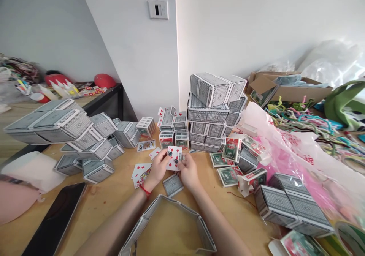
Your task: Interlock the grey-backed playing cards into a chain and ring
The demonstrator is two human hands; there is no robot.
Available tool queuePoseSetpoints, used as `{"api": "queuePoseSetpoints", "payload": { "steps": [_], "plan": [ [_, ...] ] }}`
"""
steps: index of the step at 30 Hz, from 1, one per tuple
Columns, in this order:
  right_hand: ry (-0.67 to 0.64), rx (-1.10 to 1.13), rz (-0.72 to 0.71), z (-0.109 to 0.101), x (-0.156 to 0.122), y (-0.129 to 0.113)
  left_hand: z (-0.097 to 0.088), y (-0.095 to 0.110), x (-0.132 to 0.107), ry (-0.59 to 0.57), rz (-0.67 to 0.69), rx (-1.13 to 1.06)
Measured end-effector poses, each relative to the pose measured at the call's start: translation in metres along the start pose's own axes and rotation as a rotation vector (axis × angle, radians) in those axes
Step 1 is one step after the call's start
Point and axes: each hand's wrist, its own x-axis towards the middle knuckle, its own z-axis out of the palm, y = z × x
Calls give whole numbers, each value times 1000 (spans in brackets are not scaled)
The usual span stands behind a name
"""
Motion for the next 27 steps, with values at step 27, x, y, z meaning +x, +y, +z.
{"api": "queuePoseSetpoints", "payload": {
  "steps": [27],
  "plan": [
    [34,18,-10,-4,3,2,3,-4,-4,24,44,152]
  ]
}}
